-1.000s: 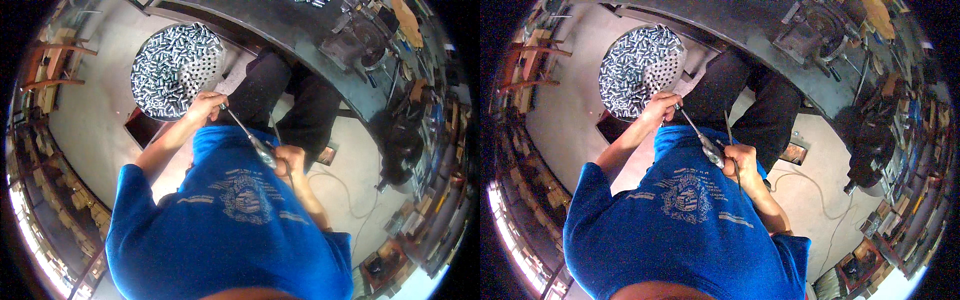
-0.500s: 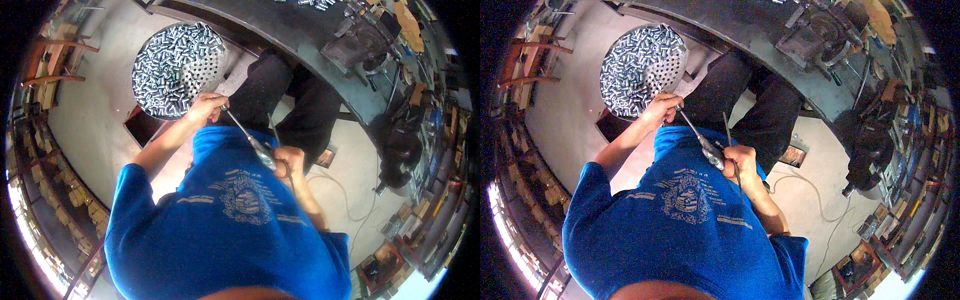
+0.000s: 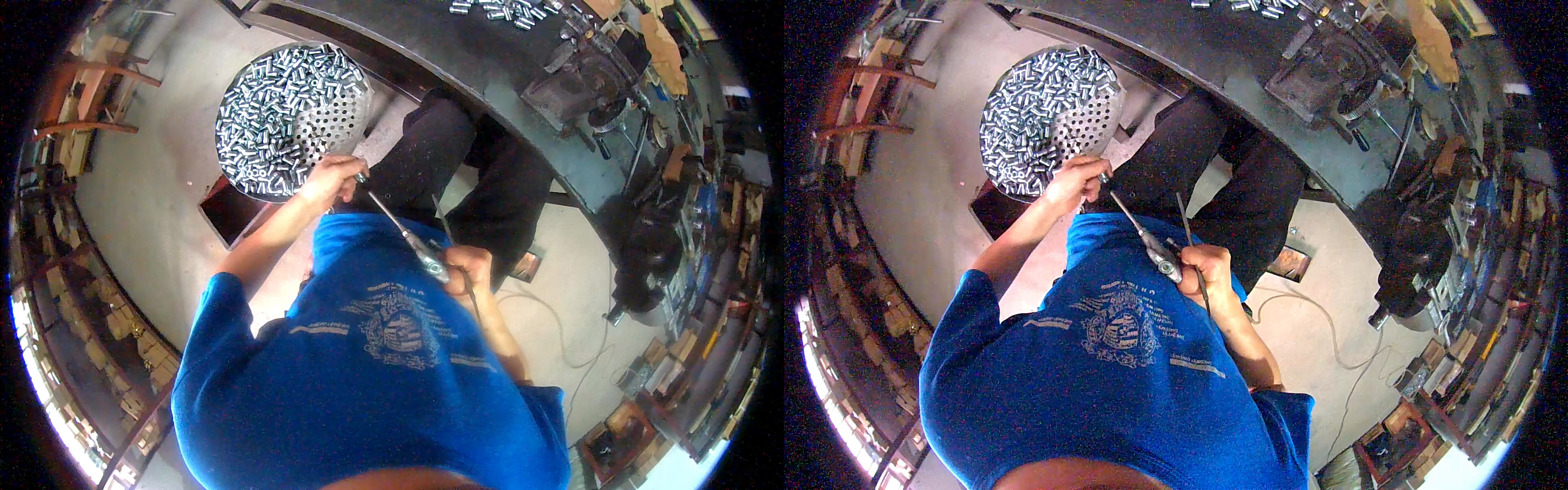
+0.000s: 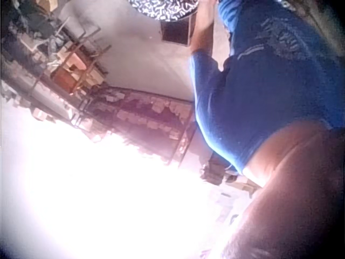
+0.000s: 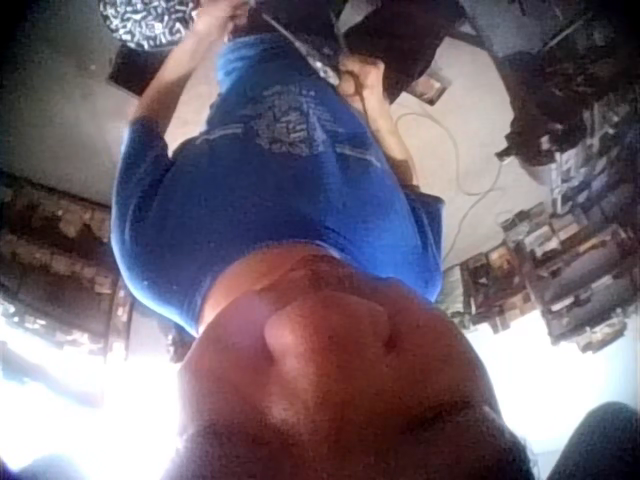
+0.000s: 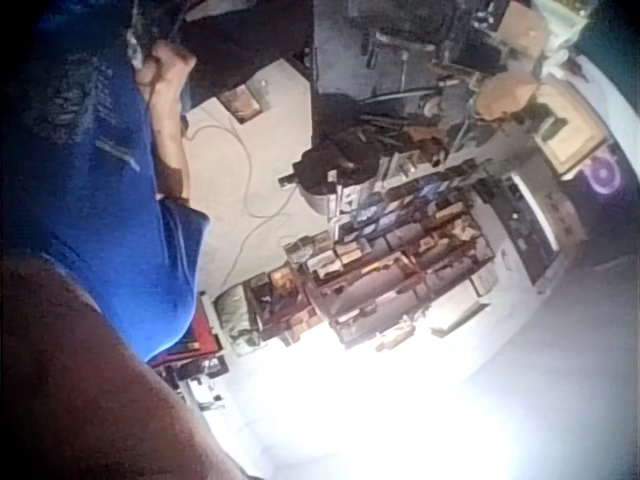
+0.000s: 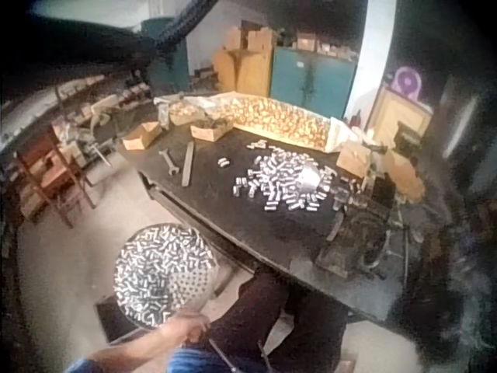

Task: The person uses pliers to trim small metal pieces from a perforated metal basket. They repeatedly pick up individual metal parts, use the pliers to snip off small protrusions, and place the finished pieces onto a nearby workbench. The process is repetitive and focused on refining the shape of the metal components.

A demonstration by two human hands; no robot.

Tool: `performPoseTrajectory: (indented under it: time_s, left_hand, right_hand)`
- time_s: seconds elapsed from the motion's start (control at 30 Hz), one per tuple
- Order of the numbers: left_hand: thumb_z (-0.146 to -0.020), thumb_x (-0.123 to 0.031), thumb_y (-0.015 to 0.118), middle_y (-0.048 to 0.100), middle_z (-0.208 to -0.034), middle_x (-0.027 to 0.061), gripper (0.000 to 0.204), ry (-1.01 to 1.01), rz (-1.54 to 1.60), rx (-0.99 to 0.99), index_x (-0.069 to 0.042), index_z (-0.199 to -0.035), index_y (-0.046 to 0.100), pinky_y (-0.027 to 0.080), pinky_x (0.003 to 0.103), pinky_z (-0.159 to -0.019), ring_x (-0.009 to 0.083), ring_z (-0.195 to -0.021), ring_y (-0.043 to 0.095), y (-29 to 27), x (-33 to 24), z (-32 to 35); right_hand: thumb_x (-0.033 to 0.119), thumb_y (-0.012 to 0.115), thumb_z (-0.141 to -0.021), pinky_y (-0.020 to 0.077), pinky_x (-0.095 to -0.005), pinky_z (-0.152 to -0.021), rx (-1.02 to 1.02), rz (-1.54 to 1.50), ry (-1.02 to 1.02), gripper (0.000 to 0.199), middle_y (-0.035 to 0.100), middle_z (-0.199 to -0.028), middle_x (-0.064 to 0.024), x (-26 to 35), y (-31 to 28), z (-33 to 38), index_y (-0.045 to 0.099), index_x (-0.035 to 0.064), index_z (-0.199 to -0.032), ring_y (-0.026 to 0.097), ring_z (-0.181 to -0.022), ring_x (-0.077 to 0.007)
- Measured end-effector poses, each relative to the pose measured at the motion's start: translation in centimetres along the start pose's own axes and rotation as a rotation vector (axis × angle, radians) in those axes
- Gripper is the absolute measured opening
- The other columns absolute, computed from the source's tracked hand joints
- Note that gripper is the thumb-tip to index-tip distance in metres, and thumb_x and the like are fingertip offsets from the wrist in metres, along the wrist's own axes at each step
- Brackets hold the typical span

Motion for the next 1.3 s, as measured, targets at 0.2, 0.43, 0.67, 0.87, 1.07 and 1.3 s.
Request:
performPoseTrajectory:
  time_s: [0.2, 0.43, 0.67, 0.87, 1.07, 1.3]
  left_hand:
    - [-0.087, -0.022, 0.055, 0.031, -0.049, -0.0056, 0.022, -0.017, 0.023, -0.037, -0.002, -0.077, 0.059, 0.032, 0.023, -0.039, 0.0068, -0.040, 0.034, 0.7, 0.8, 0.4]
    - [-0.084, -0.018, 0.054, 0.035, -0.047, -0.0028, 0.019, -0.012, 0.068, -0.121, -0.002, -0.075, 0.058, 0.033, 0.024, -0.038, 0.0101, -0.038, 0.040, -2.2, 1.3, 0.7]
    - [-0.084, -0.016, 0.053, 0.043, -0.050, 0.0010, 0.017, 0.000, 0.049, -0.123, -0.002, -0.079, 0.059, 0.032, 0.024, -0.040, 0.0124, -0.040, 0.044, -2.8, 1.2, 0.5]
    - [-0.088, -0.015, 0.053, 0.054, -0.062, 0.0030, 0.017, 0.163, 0.053, 0.015, 0.000, -0.093, 0.058, 0.041, 0.023, -0.050, 0.0120, -0.053, 0.054, -0.4, -4.0, 1.0]
    - [-0.089, -0.012, 0.052, 0.061, -0.078, 0.0087, 0.021, 0.365, 0.170, 0.313, 0.000, -0.106, 0.055, 0.051, 0.028, -0.072, 0.0172, -0.074, 0.062, 7.6, -10.9, 3.3]
    - [-0.090, -0.015, 0.050, 0.060, -0.076, 0.0098, 0.023, 0.384, 0.576, 0.448, -0.001, -0.109, 0.054, 0.047, 0.034, -0.071, 0.0208, -0.074, 0.059, 13.2, -10.5, 2.9]
  right_hand:
    - [0.004, 0.057, -0.058, 0.0309, -0.0369, -0.043, -0.022, -0.039, -0.007, 0.018, 0.034, -0.049, -0.0126, -0.4, 0.2, 0.2, 0.039, 0.0031, -0.053, 0.042, -0.044, -0.0315]
    - [0.005, 0.055, -0.060, 0.0301, -0.0358, -0.041, -0.030, -0.055, 0.048, 0.018, 0.034, -0.050, -0.0127, -0.8, 0.5, 0.6, 0.038, 0.0028, -0.053, 0.041, -0.043, -0.0301]
    - [0.002, 0.051, -0.058, 0.0296, -0.0367, -0.041, -0.015, -0.075, -0.018, 0.014, 0.035, -0.049, -0.0124, -0.8, 0.8, 0.3, 0.038, 0.0031, -0.053, 0.041, -0.042, -0.0303]
    - [0.007, 0.053, -0.053, 0.0319, -0.0412, -0.040, -0.022, -0.003, -0.302, 0.018, 0.036, -0.051, -0.0122, 1.8, 1.7, -1.9, 0.036, 0.0053, -0.053, 0.040, -0.044, -0.0315]
    - [0.034, 0.063, -0.075, 0.0432, -0.0339, -0.045, -0.026, 0.123, -0.471, 0.043, 0.057, -0.064, -0.0125, 4.5, 0.0, -4.7, 0.039, 0.0058, -0.053, 0.054, -0.052, -0.0287]
    - [0.008, 0.056, -0.074, 0.0397, -0.0256, -0.043, -0.391, -0.345, -0.022, 0.032, 0.047, -0.049, -0.0045, 0.2, -0.5, -5.9, 0.034, 0.0053, -0.052, 0.049, -0.043, -0.0143]
Point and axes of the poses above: each hand's wrist, its own z-axis away from the middle knuckle, its own y-axis out of the palm, x = y × z, the point moved 6 cm from there along -z, towards the middle knuckle
